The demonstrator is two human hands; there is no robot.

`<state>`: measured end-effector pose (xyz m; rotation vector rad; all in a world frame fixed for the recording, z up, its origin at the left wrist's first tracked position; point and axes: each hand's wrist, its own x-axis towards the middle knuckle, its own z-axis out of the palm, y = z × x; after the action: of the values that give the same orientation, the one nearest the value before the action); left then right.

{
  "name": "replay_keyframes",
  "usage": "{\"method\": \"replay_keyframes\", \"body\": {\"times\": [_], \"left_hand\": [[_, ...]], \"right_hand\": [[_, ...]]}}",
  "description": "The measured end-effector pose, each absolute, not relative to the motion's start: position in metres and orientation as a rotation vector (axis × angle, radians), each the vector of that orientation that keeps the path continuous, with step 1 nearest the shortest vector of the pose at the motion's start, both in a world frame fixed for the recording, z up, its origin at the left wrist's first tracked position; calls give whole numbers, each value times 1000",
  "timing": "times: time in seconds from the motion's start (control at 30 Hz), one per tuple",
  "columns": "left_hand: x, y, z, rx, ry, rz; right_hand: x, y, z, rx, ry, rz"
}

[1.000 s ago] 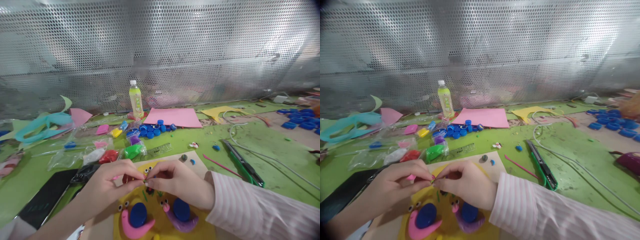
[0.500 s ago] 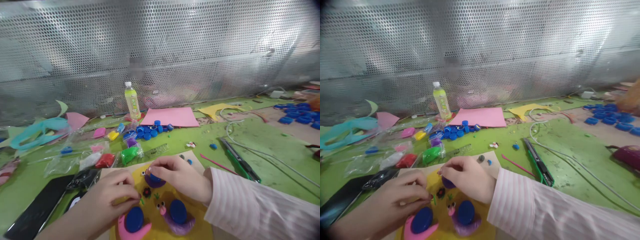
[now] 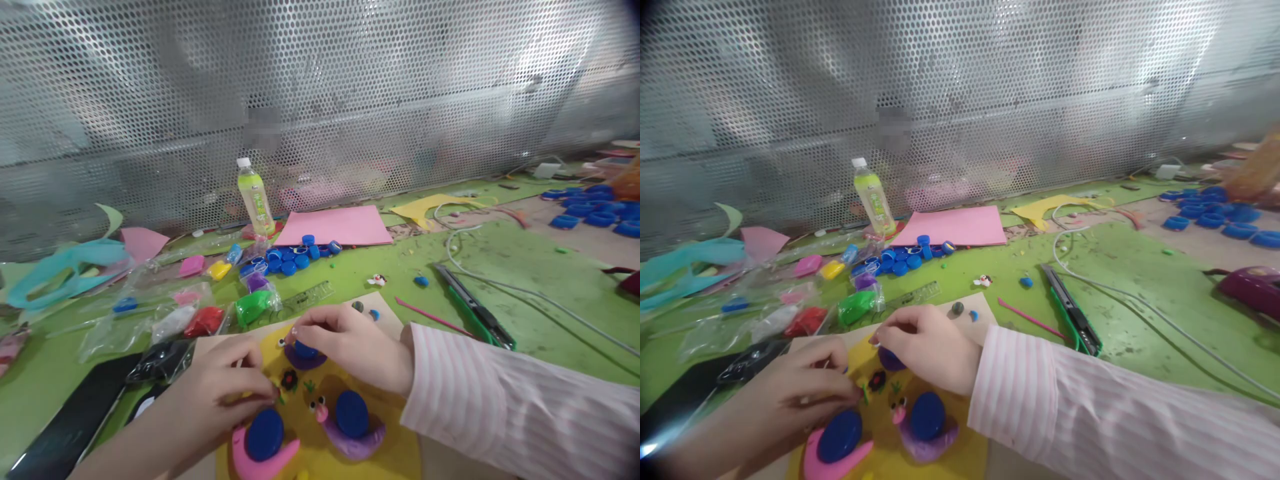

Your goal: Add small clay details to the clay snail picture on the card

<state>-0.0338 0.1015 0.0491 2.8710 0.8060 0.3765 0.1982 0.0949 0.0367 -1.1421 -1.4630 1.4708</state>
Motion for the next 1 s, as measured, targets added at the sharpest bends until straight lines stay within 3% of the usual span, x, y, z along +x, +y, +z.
{"method": "replay_keyframes", "body": {"times": [0.6, 0.87, 1.0], "left_hand": [[-35, 101, 47, 2847, 787, 365], [-36, 102, 46, 2835, 804, 374], [-35, 101, 46, 2826, 824, 383]], "right_hand": [[199, 96, 32, -1145, -1589, 1391], [200, 89, 26, -863, -2180, 962], [198, 85, 19, -858, -2489, 526]]}}
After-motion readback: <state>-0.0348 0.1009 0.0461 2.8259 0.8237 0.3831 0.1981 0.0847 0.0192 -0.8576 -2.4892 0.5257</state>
